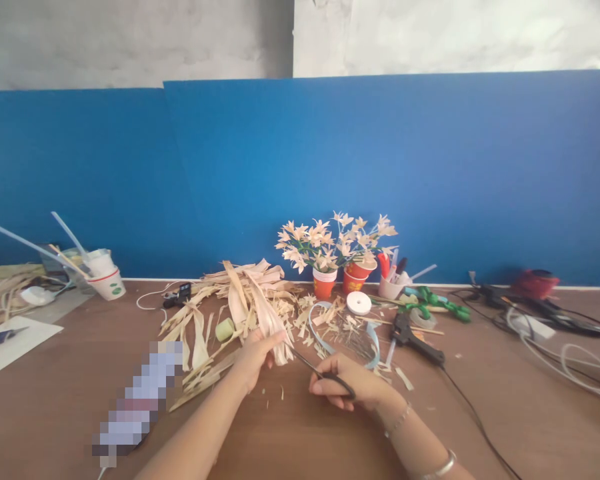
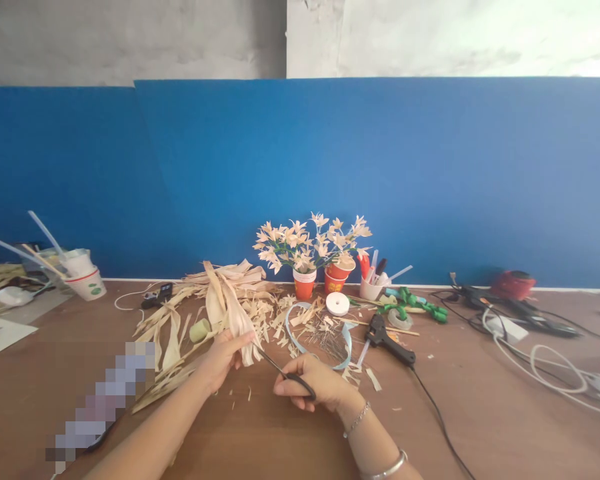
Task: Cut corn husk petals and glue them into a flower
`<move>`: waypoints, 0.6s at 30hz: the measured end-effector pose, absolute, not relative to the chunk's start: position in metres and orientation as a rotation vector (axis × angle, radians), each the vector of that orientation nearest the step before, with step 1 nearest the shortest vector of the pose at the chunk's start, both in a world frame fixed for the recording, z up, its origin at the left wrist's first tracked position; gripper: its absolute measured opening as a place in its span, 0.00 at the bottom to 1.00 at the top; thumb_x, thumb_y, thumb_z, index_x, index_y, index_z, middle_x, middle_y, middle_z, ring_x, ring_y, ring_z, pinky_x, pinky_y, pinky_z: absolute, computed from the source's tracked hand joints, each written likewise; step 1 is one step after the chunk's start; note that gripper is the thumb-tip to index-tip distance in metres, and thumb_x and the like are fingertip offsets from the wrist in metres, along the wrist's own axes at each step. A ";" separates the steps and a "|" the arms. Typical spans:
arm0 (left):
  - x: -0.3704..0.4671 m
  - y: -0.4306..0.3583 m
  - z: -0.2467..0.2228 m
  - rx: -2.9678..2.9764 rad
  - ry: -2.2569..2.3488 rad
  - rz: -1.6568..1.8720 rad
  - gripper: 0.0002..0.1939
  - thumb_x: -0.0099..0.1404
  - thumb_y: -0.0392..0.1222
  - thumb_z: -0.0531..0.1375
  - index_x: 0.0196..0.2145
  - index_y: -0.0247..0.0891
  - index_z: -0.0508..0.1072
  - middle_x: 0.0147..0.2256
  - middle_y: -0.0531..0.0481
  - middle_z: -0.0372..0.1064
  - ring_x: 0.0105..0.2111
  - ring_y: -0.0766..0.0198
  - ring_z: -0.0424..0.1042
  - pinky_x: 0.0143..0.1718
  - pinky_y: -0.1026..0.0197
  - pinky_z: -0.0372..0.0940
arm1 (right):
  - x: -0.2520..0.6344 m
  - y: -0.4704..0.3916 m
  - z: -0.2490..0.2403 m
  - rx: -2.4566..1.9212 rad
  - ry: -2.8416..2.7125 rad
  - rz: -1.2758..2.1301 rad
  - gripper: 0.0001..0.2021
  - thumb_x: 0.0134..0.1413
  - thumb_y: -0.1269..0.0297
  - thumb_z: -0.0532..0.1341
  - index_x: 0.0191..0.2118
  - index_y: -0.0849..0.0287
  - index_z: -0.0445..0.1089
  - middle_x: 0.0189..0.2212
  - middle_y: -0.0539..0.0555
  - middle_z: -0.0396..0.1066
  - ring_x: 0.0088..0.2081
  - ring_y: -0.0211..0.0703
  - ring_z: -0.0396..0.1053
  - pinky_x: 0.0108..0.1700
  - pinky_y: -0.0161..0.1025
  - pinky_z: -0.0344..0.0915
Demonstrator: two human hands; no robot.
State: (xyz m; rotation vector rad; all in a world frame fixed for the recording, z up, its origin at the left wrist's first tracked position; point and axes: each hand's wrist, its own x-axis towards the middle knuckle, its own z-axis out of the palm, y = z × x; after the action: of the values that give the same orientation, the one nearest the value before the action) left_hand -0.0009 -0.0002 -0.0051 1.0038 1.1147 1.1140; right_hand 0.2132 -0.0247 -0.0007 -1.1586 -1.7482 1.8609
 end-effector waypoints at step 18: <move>0.000 0.004 -0.010 0.989 1.186 1.134 0.17 0.48 0.51 0.66 0.27 0.34 0.70 0.19 0.52 0.69 0.16 0.71 0.63 0.13 0.70 0.50 | 0.210 -0.024 -0.001 -1.188 -1.775 1.831 0.15 0.44 0.55 0.65 0.29 0.64 0.71 0.11 0.42 0.60 0.12 0.26 0.53 0.13 0.24 0.48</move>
State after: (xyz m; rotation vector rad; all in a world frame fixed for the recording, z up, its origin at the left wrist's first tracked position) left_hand 0.0002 0.0035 -0.0104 0.9888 1.1857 1.1345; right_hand 0.2104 -0.0236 -0.0005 -1.1876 -1.7750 1.8308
